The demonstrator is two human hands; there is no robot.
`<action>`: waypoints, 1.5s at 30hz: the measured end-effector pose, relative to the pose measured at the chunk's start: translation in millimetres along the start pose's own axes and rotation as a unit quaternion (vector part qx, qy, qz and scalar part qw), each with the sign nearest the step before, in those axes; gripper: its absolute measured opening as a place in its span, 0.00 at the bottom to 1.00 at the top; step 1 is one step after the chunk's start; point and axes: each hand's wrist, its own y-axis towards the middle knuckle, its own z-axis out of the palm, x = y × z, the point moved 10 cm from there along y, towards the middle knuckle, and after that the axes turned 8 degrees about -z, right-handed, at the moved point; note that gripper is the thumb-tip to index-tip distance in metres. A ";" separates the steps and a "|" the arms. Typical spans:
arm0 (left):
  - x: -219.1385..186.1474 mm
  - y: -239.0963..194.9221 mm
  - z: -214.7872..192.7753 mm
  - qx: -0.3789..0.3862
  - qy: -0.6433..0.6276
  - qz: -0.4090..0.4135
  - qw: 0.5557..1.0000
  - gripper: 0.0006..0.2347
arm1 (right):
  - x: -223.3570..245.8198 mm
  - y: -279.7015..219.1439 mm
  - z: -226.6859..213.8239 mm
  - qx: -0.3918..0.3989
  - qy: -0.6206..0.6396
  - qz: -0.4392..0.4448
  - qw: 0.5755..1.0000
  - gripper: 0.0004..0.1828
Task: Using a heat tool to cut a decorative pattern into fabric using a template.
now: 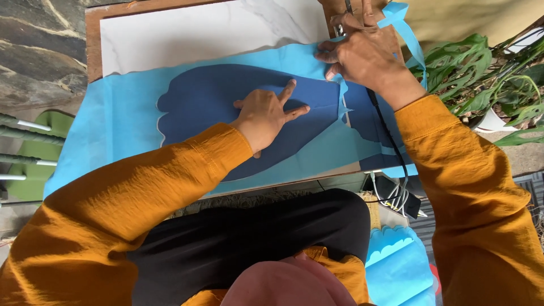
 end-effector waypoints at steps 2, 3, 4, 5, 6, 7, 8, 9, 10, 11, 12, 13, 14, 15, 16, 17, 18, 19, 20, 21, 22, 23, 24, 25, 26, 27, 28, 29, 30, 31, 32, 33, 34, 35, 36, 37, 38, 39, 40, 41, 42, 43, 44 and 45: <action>-0.1 -0.1 0.3 0.002 0.001 0.002 1.000 0.57 | -0.3 -0.6 6.8 0.050 -0.073 -0.002 0.996 0.26; -0.4 -0.6 1.0 0.002 0.002 0.001 1.000 0.57 | 1.0 0.2 -8.0 0.049 -0.074 -0.001 0.996 0.26; -0.4 -1.3 -0.2 -0.005 0.005 0.001 1.000 0.57 | -2.5 -0.4 -18.5 0.065 -0.021 0.022 0.997 0.21; -0.3 -2.1 -1.3 -0.012 0.009 0.002 1.000 0.56 | -5.4 -1.3 -28.9 0.080 0.033 0.045 0.995 0.17; -0.3 -2.6 -2.0 -0.013 0.010 0.000 1.000 0.56 | -4.9 1.2 -10.7 0.078 0.032 0.046 0.995 0.17; -0.7 -3.0 -1.7 -0.011 0.011 0.002 1.000 0.56 | 5.3 7.2 -13.6 -0.035 0.076 -0.007 0.997 0.20; 0.1 -3.6 -0.7 -0.008 0.011 0.003 1.000 0.56 | 13.4 9.0 -18.2 -0.151 0.118 -0.058 0.980 0.22; 1.7 -4.3 -2.0 -0.008 0.011 0.000 1.000 0.56 | 19.2 10.7 -30.3 -0.153 0.117 -0.059 0.979 0.22; 2.0 -5.2 -1.6 -0.001 -0.009 0.003 1.000 0.55 | 29.9 10.2 -49.5 -0.197 0.203 -0.098 0.954 0.26; 2.2 -5.7 -1.2 0.006 -0.029 0.006 1.000 0.54 | 38.9 8.8 -68.6 -0.238 0.288 -0.135 0.918 0.33; 2.1 -3.9 0.3 0.007 -0.030 0.004 1.000 0.54 | 43.3 10.1 -61.4 -0.239 0.288 -0.137 0.917 0.33; 1.8 -2.0 1.3 0.005 -0.031 0.003 0.999 0.55 | 49.9 15.3 -45.4 -0.194 0.271 -0.132 0.933 0.35; 0.8 0.2 1.9 0.003 -0.032 0.004 0.999 0.56 | 56.1 18.8 -28.5 -0.147 0.255 -0.125 0.948 0.38; 0.5 -0.6 1.7 0.003 -0.032 0.004 0.999 0.56 | 57.3 18.6 -24.2 -0.147 0.255 -0.126 0.947 0.38; 1.2 -1.7 1.5 0.005 -0.027 0.003 1.000 0.55 | 55.4 18.9 -23.7 -0.163 0.230 -0.119 0.952 0.39; 1.8 -3.1 1.3 0.007 -0.022 0.003 1.000 0.55 | 53.8 19.0 -23.4 -0.179 0.204 -0.113 0.956 0.41; 1.2 -2.8 2.5 0.008 -0.023 0.003 1.000 0.55 | 54.1 20.5 -23.1 -0.180 0.204 -0.114 0.955 0.41; 0.3 -2.7 2.1 0.001 -0.022 0.003 1.000 0.55 | 54.0 22.6 -20.2 -0.167 0.223 -0.112 0.954 0.39; 1.9 -2.8 1.1 -0.006 -0.020 0.000 1.000 0.55 | 52.3 26.7 -18.6 -0.156 0.240 -0.110 0.952 0.37; 2.9 -3.0 4.9 -0.006 -0.021 -0.003 1.000 0.55 | 50.3 30.9 -25.9 -0.159 0.238 -0.112 0.952 0.37; 3.5 -3.7 1.5 -0.042 -0.041 -0.009 0.998 0.56 | 46.1 32.8 -36.2 -0.183 0.252 -0.103 0.945 0.32; 4.4 -4.9 -1.7 -0.078 -0.061 -0.015 0.995 0.57 | 41.9 34.4 -46.1 -0.206 0.266 -0.094 0.937 0.27; 0.1 2.7 10.0 -0.078 -0.062 -0.016 0.995 0.57 | 45.5 42.2 -53.8 -0.207 0.266 -0.096 0.937 0.27; 0.8 7.6 9.4 -0.144 -0.051 -0.042 0.987 0.53 | 50.4 47.6 -66.5 -0.233 0.303 -0.118 0.916 0.31; 0.3 10.4 8.8 -0.209 -0.040 -0.068 0.975 0.49 | 55.0 51.8 -79.3 -0.257 0.340 -0.141 0.894 0.35; 1.1 9.1 12.5 -0.209 -0.041 -0.069 0.975 0.49 | 60.6 56.9 -86.5 -0.257 0.339 -0.143 0.894 0.35; 3.2 6.1 13.9 -0.224 -0.075 -0.063 0.970 0.36 | 69.9 66.1 -89.8 -0.228 0.369 -0.158 0.887 0.35; 6.1 2.8 15.7 -0.239 -0.108 -0.057 0.963 0.26 | 79.8 75.3 -93.6 -0.198 0.397 -0.172 0.879 0.35; 9.4 -0.8 15.7 -0.238 -0.110 -0.061 0.963 0.26 | 85.1 82.0 -87.7 -0.199 0.396 -0.177 0.879 0.35; 13.1 -4.8 16.2 -0.235 -0.150 -0.057 0.959 0.22 | 93.1 89.8 -80.0 -0.188 0.355 -0.180 0.898 0.34; 16.1 -9.0 18.3 -0.232 -0.191 -0.053 0.952 0.19 | 102.8 97.8 -71.9 -0.176 0.314 -0.183 0.915 0.33; 13.5 -6.8 23.7 -0.231 -0.195 -0.057 0.952 0.19 | 103.9 99.9 -73.3 -0.177 0.313 -0.189 0.914 0.33; 15.0 -7.4 26.0 -0.250 -0.206 -0.075 0.943 0.21 | 101.6 103.5 -74.7 -0.176 0.320 -0.178 0.914 0.35; 16.9 -8.3 28.5 -0.268 -0.216 -0.092 0.934 0.24 | 99.3 107.4 -76.3 -0.175 0.327 -0.168 0.913 0.36; 19.1 -13.2 27.4 -0.267 -0.220 -0.097 0.933 0.24 | 100.4 109.3 -79.9 -0.176 0.325 -0.175 0.913 0.36; 20.6 -14.4 32.2 -0.232 -0.238 -0.101 0.938 0.24 | 99.4 112.1 -82.5 -0.175 0.316 -0.170 0.917 0.33; 22.0 -16.2 36.8 -0.197 -0.256 -0.104 0.941 0.24 | 98.1 115.0 -85.6 -0.174 0.308 -0.166 0.921 0.31; 28.8 -20.1 37.7 -0.197 -0.260 -0.109 0.939 0.24 | 100.4 120.1 -90.6 -0.175 0.305 -0.173 0.920 0.31; 31.8 -19.6 51.0 -0.132 -0.314 -0.114 0.933 0.33 | 101.2 122.1 -97.5 -0.194 0.330 -0.175 0.907 0.31; 32.9 -20.0 64.4 -0.067 -0.365 -0.117 0.921 0.42 | 101.6 124.0 -103.8 -0.213 0.355 -0.178 0.893 0.31; 35.9 -22.7 67.8 -0.067 -0.369 -0.121 0.919 0.42 | 108.3 127.7 -108.7 -0.212 0.354 -0.183 0.892 0.31; 38.8 -24.9 72.8 -0.056 -0.418 -0.120 0.899 0.40 | 118.2 131.6 -112.3 -0.197 0.391 -0.208 0.875 0.32; 40.6 -27.6 77.8 -0.046 -0.465 -0.119 0.876 0.38 | 128.5 134.1 -116.2 -0.180 0.428 -0.232 0.855 0.34; 41.9 -28.3 79.9 -0.045 -0.469 -0.122 0.874 0.38 | 132.1 136.8 -116.7 -0.179 0.427 -0.237 0.854 0.34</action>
